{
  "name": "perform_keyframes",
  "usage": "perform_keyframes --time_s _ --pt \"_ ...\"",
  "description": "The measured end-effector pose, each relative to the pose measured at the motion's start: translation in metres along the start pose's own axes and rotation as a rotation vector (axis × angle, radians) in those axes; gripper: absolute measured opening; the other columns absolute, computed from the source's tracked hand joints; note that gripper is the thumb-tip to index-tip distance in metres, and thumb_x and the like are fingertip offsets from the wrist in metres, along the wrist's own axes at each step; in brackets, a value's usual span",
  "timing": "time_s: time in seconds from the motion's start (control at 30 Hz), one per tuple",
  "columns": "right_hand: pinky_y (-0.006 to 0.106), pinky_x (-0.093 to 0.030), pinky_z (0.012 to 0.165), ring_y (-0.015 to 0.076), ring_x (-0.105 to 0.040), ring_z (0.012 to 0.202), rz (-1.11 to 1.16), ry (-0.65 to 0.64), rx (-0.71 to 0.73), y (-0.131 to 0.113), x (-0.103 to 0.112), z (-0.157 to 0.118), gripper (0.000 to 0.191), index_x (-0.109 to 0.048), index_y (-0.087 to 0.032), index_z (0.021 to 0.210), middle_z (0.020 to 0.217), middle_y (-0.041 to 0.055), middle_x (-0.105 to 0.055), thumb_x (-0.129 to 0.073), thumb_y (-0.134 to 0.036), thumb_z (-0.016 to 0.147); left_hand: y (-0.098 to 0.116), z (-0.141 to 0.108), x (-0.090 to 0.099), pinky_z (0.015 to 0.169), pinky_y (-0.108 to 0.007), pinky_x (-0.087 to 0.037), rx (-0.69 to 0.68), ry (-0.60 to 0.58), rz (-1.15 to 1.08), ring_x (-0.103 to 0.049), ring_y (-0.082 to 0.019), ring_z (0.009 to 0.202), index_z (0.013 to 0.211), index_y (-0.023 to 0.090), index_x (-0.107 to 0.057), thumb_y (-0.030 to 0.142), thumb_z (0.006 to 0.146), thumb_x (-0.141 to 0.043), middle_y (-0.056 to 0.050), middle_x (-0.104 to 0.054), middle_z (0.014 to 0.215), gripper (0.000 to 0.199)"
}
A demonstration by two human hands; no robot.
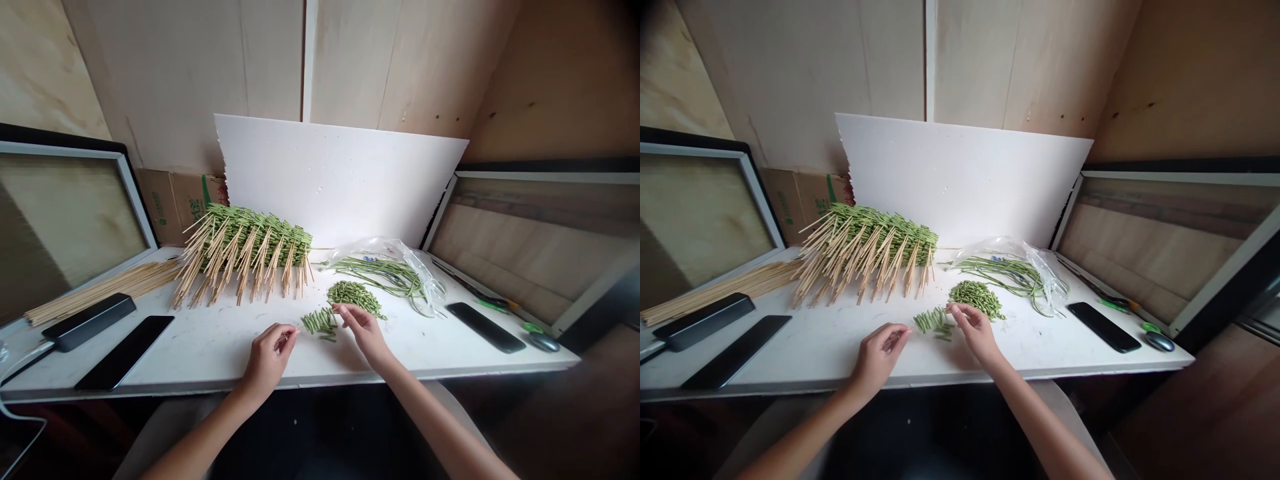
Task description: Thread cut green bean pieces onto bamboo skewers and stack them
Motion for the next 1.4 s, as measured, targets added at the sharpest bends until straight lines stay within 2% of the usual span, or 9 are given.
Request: perform_keyframes --time_s 0.2,0.3,0.43,0.6,0.7,0.8,0.9,1.1,1.4 --pt "0.046 -0.047 0.09 0.0319 -0.058 0.103 -0.736 -0.072 0.344 0.004 0.004 0.0 0.02 -0.079 -0.028 0.104 0.104 0.0103 -0.074 -0.061 -0.034 0.099 0.0 0.001 0.001 0.064 -0.023 -0.054 0.037 0.059 0.036 -0.069 -0.016 0.072 0.095 0.018 -0.07 0.029 0.099 -0.062 -0.005 -0.073 0.083 0.015" --pt "0.043 -0.048 0.084 0.0313 -0.058 0.101 -0.869 -0.088 0.363 0.007 -0.002 -0.002 0.019 -0.079 -0.028 0.097 0.1 0.0096 -0.074 -0.061 -0.028 0.099 0.0 0.0 0.0 0.063 -0.023 -0.054 0.025 0.055 0.051 -0.069 -0.015 0.071 0.094 0.018 -0.07 0.029 0.099 -0.062 -0.005 -0.074 0.082 0.015" --pt "0.042 -0.048 0.082 0.0316 -0.057 0.099 -0.89 -0.074 0.331 0.006 -0.005 -0.003 0.017 -0.075 -0.024 0.089 0.093 0.0102 -0.072 -0.06 -0.023 0.098 0.002 0.0 0.0 0.062 -0.023 -0.053 0.014 0.051 0.059 -0.069 -0.015 0.069 0.094 0.018 -0.07 0.03 0.099 -0.062 -0.004 -0.073 0.082 0.014" --pt "0.044 -0.049 0.086 0.0298 -0.058 0.099 -0.709 0.004 0.342 0.01 0.008 0.005 0.02 -0.069 -0.023 0.098 0.101 0.0106 -0.072 -0.049 -0.023 0.102 0.002 0.001 0.0 0.063 -0.024 -0.053 0.007 0.053 0.074 -0.069 -0.016 0.069 0.093 0.019 -0.069 0.03 0.098 -0.063 -0.004 -0.073 0.081 0.014" --pt "0.043 -0.052 0.08 0.0288 -0.063 0.093 -0.509 0.094 0.219 0.015 0.022 0.013 0.021 -0.069 -0.023 0.105 0.1 0.0103 -0.073 -0.052 -0.033 0.101 0.001 0.0 0.0 0.064 -0.025 -0.053 0.012 0.051 0.07 -0.069 -0.016 0.069 0.093 0.019 -0.069 0.031 0.099 -0.062 -0.005 -0.073 0.082 0.015" --pt "0.041 -0.055 0.077 0.0281 -0.068 0.092 -0.301 0.079 0.094 0.016 0.027 0.016 0.031 -0.072 -0.024 0.114 0.109 0.0114 -0.075 -0.062 -0.046 0.096 0.0 0.0 0.0 0.064 -0.025 -0.053 0.017 0.05 0.067 -0.068 -0.016 0.069 0.093 0.019 -0.069 0.031 0.099 -0.063 -0.005 -0.073 0.082 0.015" --pt "0.037 -0.055 0.076 0.0269 -0.069 0.095 -0.117 0.026 0.007 0.012 0.023 0.016 0.037 -0.076 -0.024 0.108 0.109 0.0102 -0.076 -0.067 -0.055 0.09 0.001 0.0 0.0 0.064 -0.025 -0.052 0.016 0.044 0.071 -0.067 -0.016 0.069 0.094 0.019 -0.069 0.031 0.099 -0.063 -0.005 -0.073 0.082 0.015" --pt "0.03 -0.046 0.065 0.018 -0.058 0.073 0.18 0.062 -0.097 0.009 0.015 0.012 0.046 -0.074 -0.021 0.091 0.083 0.0043 -0.069 -0.066 -0.066 0.087 0.004 0.001 0.001 0.063 -0.025 -0.051 0.013 0.043 0.083 -0.066 -0.015 0.066 0.093 0.018 -0.069 0.031 0.098 -0.062 -0.004 -0.073 0.081 0.015" --pt "0.035 -0.051 0.077 0.021 -0.06 0.079 0.292 0.045 -0.103 0.002 0.015 0.007 0.038 -0.075 -0.024 0.089 0.086 0.0051 -0.07 -0.073 -0.062 0.084 0.005 0.001 0.001 0.06 -0.024 -0.05 0.006 0.033 0.091 -0.061 -0.013 0.061 0.092 0.018 -0.07 0.03 0.098 -0.063 -0.004 -0.071 0.078 0.016"
Point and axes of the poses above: each hand's wrist, its own z-axis towards the middle knuckle, its own x-axis out of the back of the hand, y = z × x, the point moved 3 cm from there along z, towards the middle knuckle
